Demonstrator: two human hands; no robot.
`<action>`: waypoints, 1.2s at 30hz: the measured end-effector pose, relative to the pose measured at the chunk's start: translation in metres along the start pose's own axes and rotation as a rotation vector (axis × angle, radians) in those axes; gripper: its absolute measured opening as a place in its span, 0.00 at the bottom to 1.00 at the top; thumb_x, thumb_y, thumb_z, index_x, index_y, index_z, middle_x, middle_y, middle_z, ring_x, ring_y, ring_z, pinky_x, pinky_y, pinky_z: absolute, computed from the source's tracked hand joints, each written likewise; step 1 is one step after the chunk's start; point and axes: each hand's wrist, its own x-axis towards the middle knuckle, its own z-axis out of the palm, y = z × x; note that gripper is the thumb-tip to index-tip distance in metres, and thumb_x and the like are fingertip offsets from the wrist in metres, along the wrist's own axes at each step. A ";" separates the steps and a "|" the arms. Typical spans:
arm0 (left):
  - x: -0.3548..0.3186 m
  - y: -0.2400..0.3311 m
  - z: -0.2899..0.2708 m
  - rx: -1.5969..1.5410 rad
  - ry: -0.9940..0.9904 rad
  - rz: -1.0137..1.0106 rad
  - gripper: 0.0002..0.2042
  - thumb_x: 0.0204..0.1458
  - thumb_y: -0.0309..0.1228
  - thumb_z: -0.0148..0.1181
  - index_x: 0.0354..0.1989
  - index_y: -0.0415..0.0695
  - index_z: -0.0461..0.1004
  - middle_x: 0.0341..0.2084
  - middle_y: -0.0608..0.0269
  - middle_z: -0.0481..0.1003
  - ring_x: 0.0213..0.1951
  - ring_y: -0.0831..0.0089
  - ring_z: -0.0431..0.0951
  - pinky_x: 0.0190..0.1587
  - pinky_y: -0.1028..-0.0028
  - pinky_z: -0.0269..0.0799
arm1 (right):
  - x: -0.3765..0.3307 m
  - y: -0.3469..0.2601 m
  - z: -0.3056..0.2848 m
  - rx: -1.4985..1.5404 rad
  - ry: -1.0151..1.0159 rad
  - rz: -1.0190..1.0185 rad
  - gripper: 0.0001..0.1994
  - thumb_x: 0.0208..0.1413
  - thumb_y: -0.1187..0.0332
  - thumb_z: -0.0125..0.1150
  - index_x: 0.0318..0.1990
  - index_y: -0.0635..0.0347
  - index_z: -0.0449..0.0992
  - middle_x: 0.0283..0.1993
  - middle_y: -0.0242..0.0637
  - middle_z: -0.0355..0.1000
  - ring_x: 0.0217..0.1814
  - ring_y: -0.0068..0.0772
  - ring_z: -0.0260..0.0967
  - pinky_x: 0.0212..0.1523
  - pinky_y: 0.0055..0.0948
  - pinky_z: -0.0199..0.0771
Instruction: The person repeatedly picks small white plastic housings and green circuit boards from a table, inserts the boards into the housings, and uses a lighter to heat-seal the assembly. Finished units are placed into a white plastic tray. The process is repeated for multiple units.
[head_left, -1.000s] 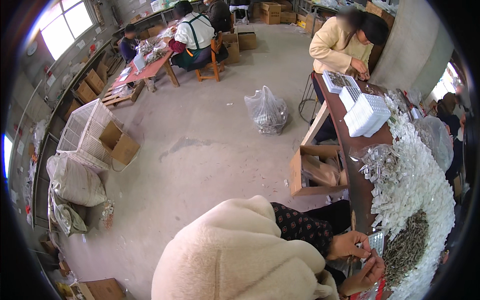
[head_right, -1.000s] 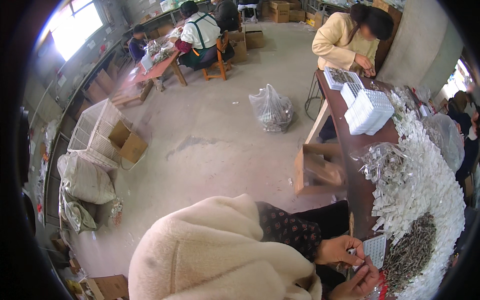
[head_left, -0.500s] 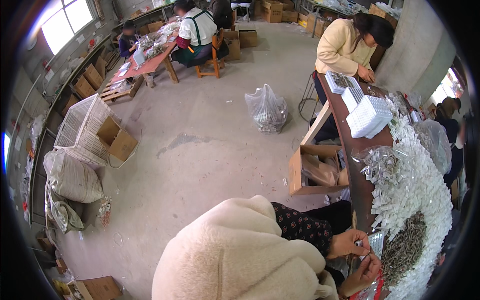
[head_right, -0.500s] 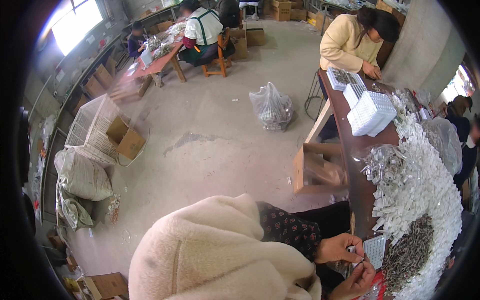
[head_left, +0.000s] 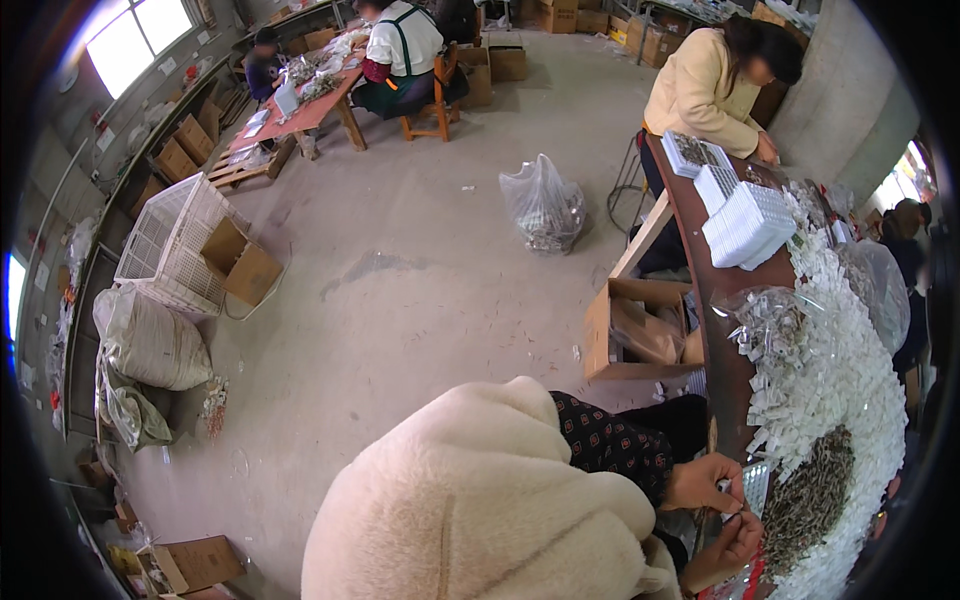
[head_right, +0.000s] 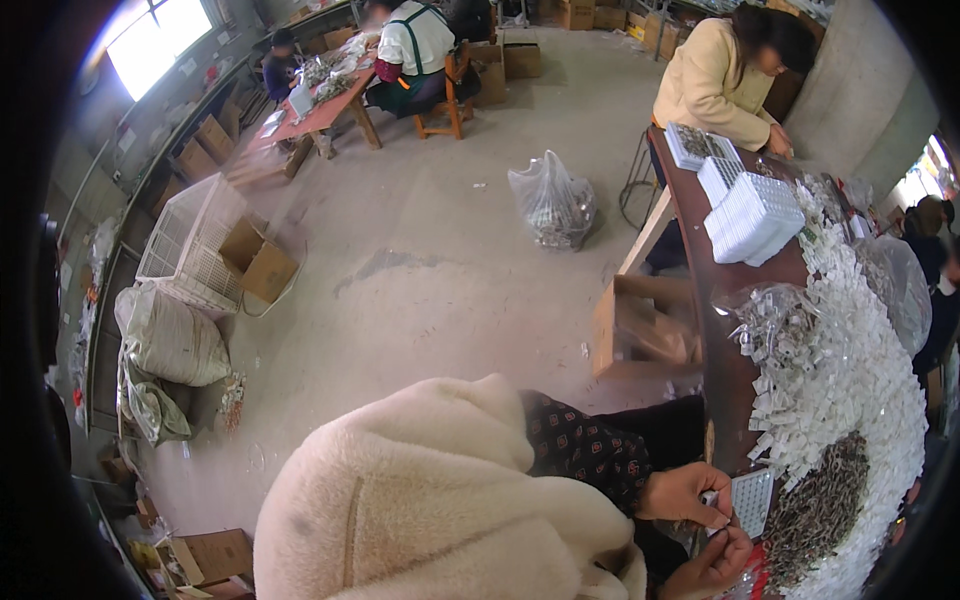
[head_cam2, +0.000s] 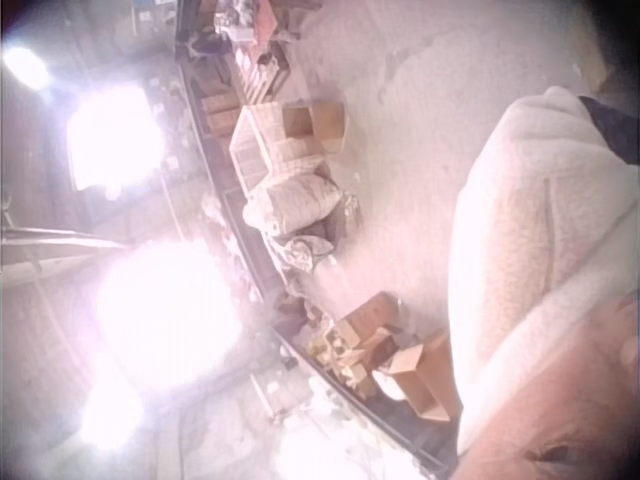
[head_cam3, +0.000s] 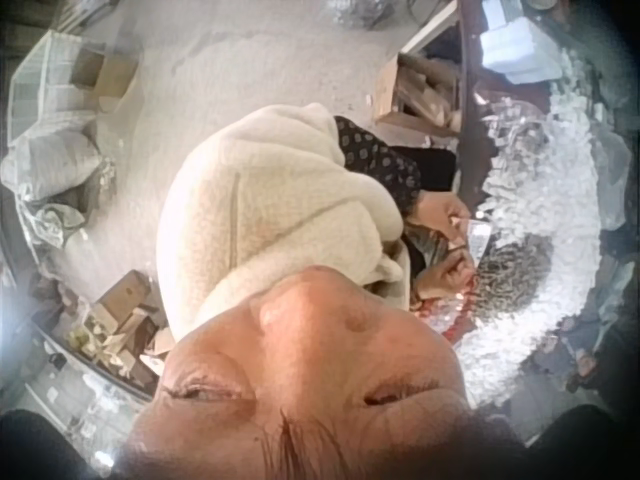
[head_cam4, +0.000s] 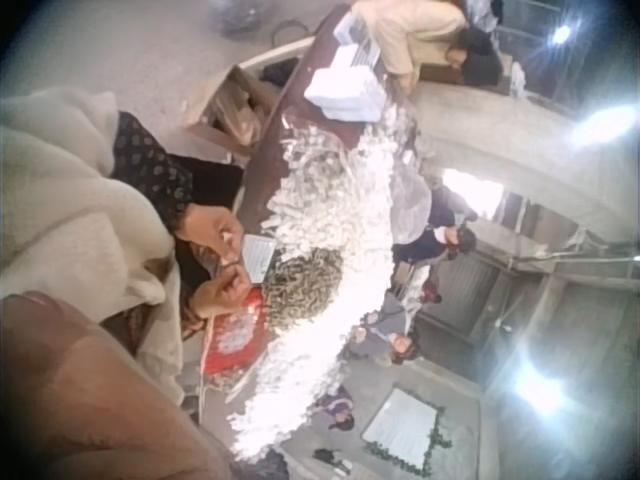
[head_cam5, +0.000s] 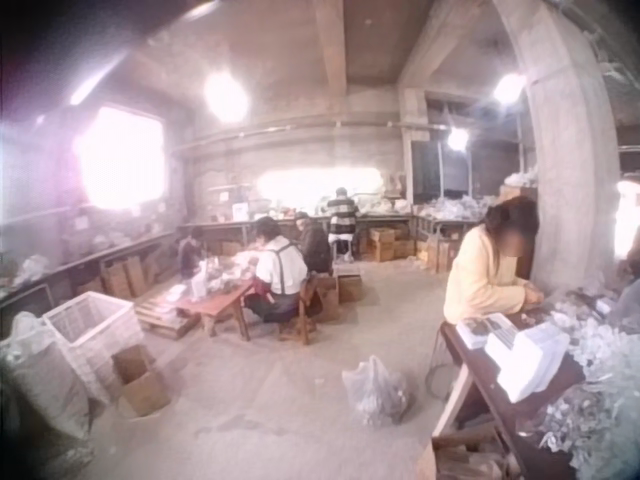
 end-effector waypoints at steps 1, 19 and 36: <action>0.000 -0.001 0.000 0.021 0.018 -0.011 0.07 0.52 0.26 0.67 0.34 0.38 0.75 0.29 0.69 0.76 0.29 0.84 0.73 0.31 0.83 0.69 | -0.002 0.006 -0.001 -0.003 -0.021 0.099 0.07 0.66 0.72 0.52 0.43 0.69 0.72 0.39 0.40 0.72 0.41 0.28 0.70 0.45 0.26 0.70; 0.016 0.000 -0.011 0.026 0.038 -0.470 0.10 0.58 0.29 0.56 0.45 0.40 0.74 0.28 0.64 0.75 0.24 0.78 0.74 0.23 0.81 0.67 | -0.031 0.039 -0.029 0.373 0.283 0.325 0.10 0.63 0.77 0.52 0.50 0.70 0.73 0.43 0.43 0.75 0.43 0.32 0.77 0.46 0.27 0.75; 0.055 -0.030 -0.024 -0.181 -0.020 -0.801 0.06 0.50 0.19 0.61 0.34 0.40 0.71 0.30 0.58 0.73 0.25 0.71 0.73 0.29 0.74 0.70 | -0.013 0.148 -0.102 -0.414 0.356 0.527 0.07 0.56 0.75 0.63 0.42 0.63 0.80 0.34 0.43 0.77 0.32 0.33 0.76 0.34 0.27 0.74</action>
